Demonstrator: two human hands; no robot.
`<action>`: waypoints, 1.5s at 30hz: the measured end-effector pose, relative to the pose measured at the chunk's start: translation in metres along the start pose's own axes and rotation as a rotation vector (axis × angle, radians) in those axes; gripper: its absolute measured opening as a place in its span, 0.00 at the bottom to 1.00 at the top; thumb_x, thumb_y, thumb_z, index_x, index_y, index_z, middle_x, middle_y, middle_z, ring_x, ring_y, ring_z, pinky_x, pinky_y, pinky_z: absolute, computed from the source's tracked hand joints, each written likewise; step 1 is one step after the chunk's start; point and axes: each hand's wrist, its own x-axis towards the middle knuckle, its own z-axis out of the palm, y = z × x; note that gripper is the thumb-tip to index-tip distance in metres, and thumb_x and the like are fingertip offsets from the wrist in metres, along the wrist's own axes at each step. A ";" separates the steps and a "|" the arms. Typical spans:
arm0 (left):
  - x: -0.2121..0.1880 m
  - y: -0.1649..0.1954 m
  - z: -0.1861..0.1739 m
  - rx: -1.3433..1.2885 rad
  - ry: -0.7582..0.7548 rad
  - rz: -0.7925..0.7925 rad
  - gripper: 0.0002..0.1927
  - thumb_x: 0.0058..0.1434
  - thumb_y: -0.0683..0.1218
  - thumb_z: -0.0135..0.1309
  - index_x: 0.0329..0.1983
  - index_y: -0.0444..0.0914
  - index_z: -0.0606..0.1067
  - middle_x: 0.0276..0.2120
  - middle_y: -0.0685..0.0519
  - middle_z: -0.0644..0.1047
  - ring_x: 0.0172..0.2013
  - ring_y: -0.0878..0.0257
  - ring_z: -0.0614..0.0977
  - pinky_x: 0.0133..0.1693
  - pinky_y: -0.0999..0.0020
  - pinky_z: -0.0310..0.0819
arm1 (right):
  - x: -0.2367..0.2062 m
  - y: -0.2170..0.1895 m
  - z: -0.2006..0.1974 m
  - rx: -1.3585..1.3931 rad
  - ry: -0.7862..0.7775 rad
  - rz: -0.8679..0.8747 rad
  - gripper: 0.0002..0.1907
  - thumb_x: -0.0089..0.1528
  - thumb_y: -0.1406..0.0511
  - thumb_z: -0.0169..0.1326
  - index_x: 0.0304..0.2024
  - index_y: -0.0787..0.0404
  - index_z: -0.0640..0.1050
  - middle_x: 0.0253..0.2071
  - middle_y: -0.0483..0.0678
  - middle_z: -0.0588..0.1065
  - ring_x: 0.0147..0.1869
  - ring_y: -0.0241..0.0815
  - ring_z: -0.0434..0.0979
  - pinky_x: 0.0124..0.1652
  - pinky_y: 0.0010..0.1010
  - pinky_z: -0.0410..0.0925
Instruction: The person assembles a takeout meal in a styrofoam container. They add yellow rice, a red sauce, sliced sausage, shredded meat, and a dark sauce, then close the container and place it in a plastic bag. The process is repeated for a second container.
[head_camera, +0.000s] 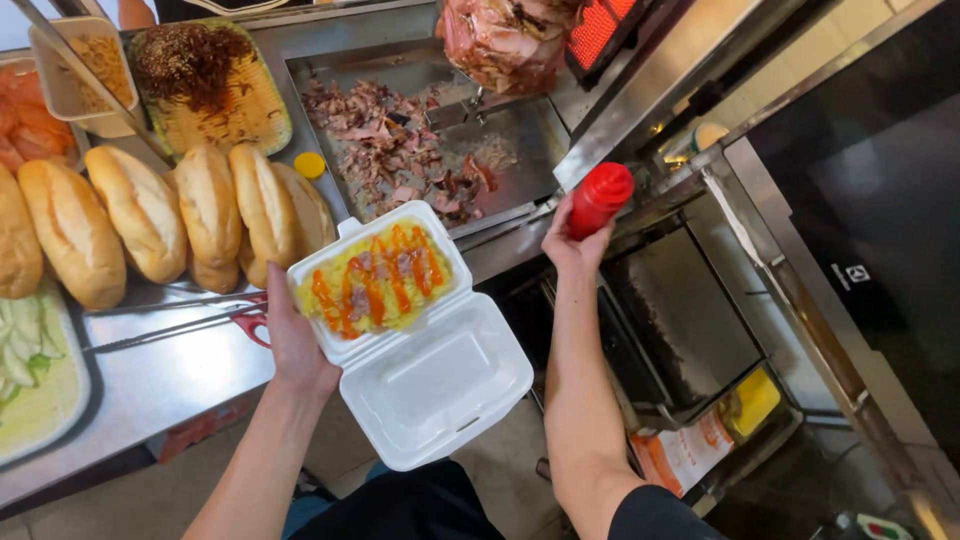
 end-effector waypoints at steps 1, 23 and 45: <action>0.002 -0.003 0.005 -0.024 -0.008 0.004 0.38 0.70 0.68 0.32 0.71 0.39 0.64 0.64 0.49 0.72 0.62 0.55 0.75 0.63 0.55 0.70 | 0.009 -0.010 0.007 0.046 -0.015 0.038 0.33 0.52 0.53 0.66 0.56 0.59 0.74 0.44 0.56 0.79 0.44 0.51 0.84 0.42 0.35 0.81; -0.045 0.071 -0.044 -0.412 0.110 0.649 0.45 0.68 0.74 0.32 0.74 0.37 0.59 0.69 0.47 0.66 0.66 0.52 0.69 0.66 0.55 0.62 | -0.198 0.321 -0.124 -1.135 -0.887 0.348 0.36 0.72 0.54 0.48 0.76 0.60 0.53 0.77 0.47 0.55 0.81 0.42 0.52 0.76 0.39 0.47; -0.261 0.251 -0.234 -0.198 -0.547 -0.040 0.49 0.70 0.79 0.32 0.78 0.40 0.56 0.67 0.37 0.71 0.56 0.40 0.79 0.49 0.43 0.78 | -0.239 0.451 -0.105 -1.220 -0.560 0.896 0.29 0.70 0.60 0.43 0.70 0.68 0.62 0.68 0.57 0.69 0.70 0.52 0.71 0.68 0.46 0.63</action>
